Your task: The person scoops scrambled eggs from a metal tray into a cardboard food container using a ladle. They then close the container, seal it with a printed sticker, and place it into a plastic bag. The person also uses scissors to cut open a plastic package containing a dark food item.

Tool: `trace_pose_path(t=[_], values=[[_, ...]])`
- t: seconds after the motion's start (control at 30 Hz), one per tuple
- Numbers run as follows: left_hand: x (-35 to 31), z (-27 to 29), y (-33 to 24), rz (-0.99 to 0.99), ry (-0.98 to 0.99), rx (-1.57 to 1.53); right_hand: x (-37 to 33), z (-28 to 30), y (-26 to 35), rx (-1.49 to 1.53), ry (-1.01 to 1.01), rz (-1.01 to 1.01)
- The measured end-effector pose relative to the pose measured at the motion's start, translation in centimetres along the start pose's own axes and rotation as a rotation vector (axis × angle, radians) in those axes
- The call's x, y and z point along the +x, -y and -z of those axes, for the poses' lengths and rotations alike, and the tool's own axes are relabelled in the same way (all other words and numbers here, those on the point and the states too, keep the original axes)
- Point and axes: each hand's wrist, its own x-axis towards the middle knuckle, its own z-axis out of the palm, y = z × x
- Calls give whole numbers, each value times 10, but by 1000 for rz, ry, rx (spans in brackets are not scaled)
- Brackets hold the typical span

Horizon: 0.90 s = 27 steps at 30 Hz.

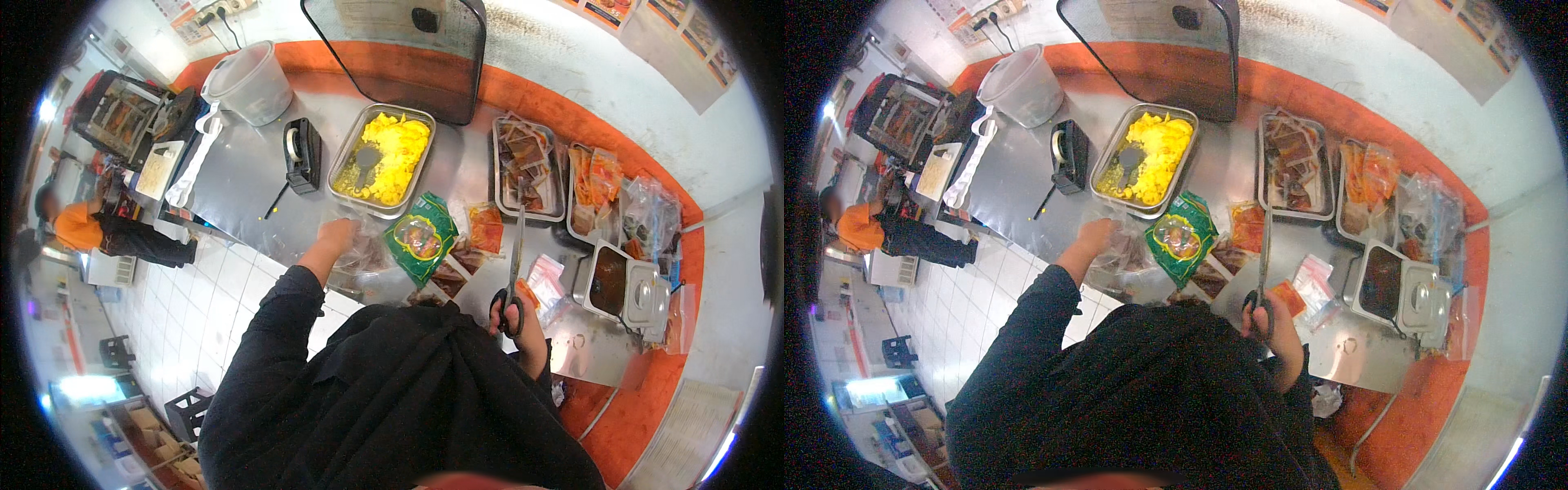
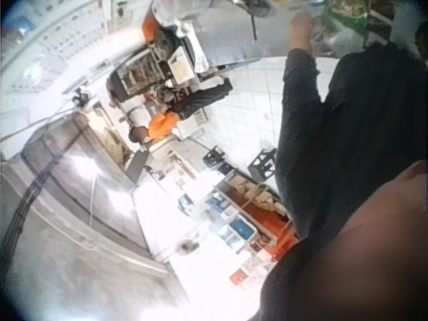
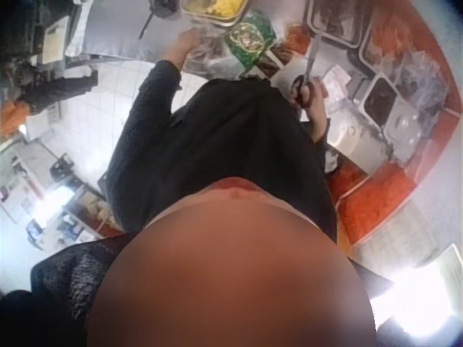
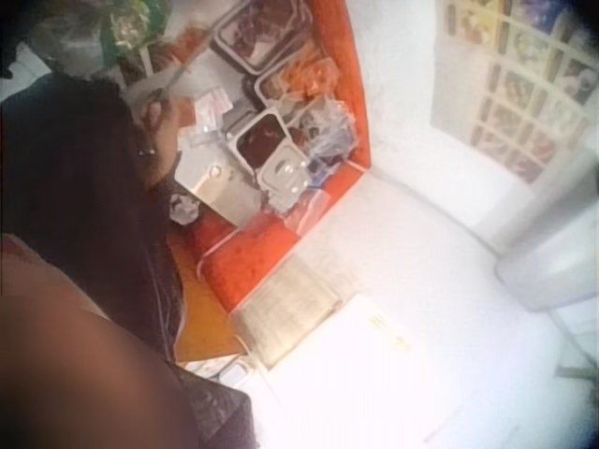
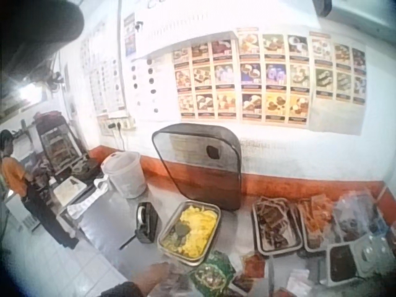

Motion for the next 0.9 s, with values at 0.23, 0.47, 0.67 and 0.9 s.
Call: trace_pose_path(t=[0.23,0.47,0.67,0.9], values=[[10,-18,15,9,23,11,-12,-3,-1,28,-10,34],[8,-17,3,-33,-97,-42,-21,2,-10,-6,-55,83],[17,-31,15,3,-74,-84,-24,1,-15,22,-57,103],[-3,3,1,24,-114,-43,-31,1,-18,9,-64,119]])
